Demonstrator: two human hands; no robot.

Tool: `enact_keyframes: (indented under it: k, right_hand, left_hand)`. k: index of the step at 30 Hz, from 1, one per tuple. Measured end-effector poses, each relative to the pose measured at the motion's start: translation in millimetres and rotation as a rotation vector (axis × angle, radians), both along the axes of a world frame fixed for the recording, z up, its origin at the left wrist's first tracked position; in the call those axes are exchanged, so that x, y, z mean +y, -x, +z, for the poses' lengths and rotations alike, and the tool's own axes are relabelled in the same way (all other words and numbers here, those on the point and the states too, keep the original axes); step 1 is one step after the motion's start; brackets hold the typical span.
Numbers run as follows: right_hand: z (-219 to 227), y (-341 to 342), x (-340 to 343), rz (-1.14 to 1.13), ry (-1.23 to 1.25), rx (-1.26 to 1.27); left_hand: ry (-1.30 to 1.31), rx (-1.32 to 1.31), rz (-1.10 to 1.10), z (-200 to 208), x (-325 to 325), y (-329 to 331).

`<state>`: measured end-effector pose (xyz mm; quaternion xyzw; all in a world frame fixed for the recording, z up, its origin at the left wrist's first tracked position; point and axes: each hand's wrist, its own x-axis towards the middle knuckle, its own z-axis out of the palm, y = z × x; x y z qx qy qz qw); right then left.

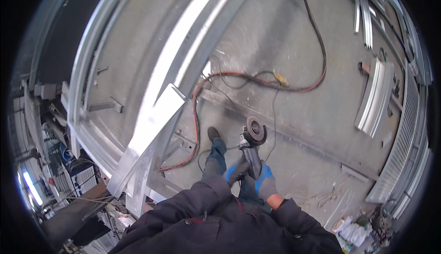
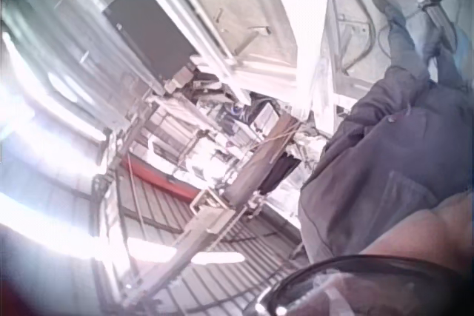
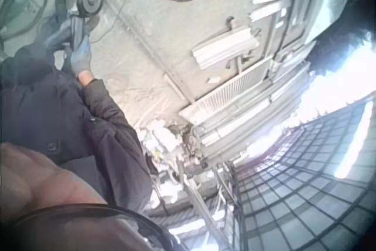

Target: The person aligns and secures aluminum profiles into a rectangular frame using an angle grinder to smooth edges and a welding torch to tack joints. The person repeatedly repositions the profiles and welds intersections to assemble the structure.

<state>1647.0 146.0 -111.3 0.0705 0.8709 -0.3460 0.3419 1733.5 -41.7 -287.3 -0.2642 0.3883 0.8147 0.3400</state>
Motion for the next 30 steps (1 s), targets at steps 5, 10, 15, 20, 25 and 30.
enact_keyframes:
  k: [5,10,15,20,25,30]
  right_hand:
    - [130.5,-6.5,26.0,0.102,0.318,0.294]
    - [185.3,35.3,79.5,-0.333,0.854,0.121]
    - [232.5,96.1,76.1,-0.072,1.083,-0.204]
    - [312.3,104.0,70.6,-0.064,1.346,-0.188]
    - [363.7,98.8,60.0,-0.113,1.3,0.235]
    - [397.1,102.8,67.1,-0.185,1.149,0.286]
  left_hand:
    - [-0.146,-0.036,0.145,225.7,37.5,84.2]
    - [-0.186,0.087,0.183,345.4,29.8,107.5]
    - [-0.321,0.321,-0.119,445.2,34.8,117.0]
    - [-0.195,0.458,-0.34,509.7,46.0,136.4]
    - [0.009,0.785,-0.16,530.1,49.1,100.4]
    - [0.284,0.575,-0.164,535.1,62.2,91.4]
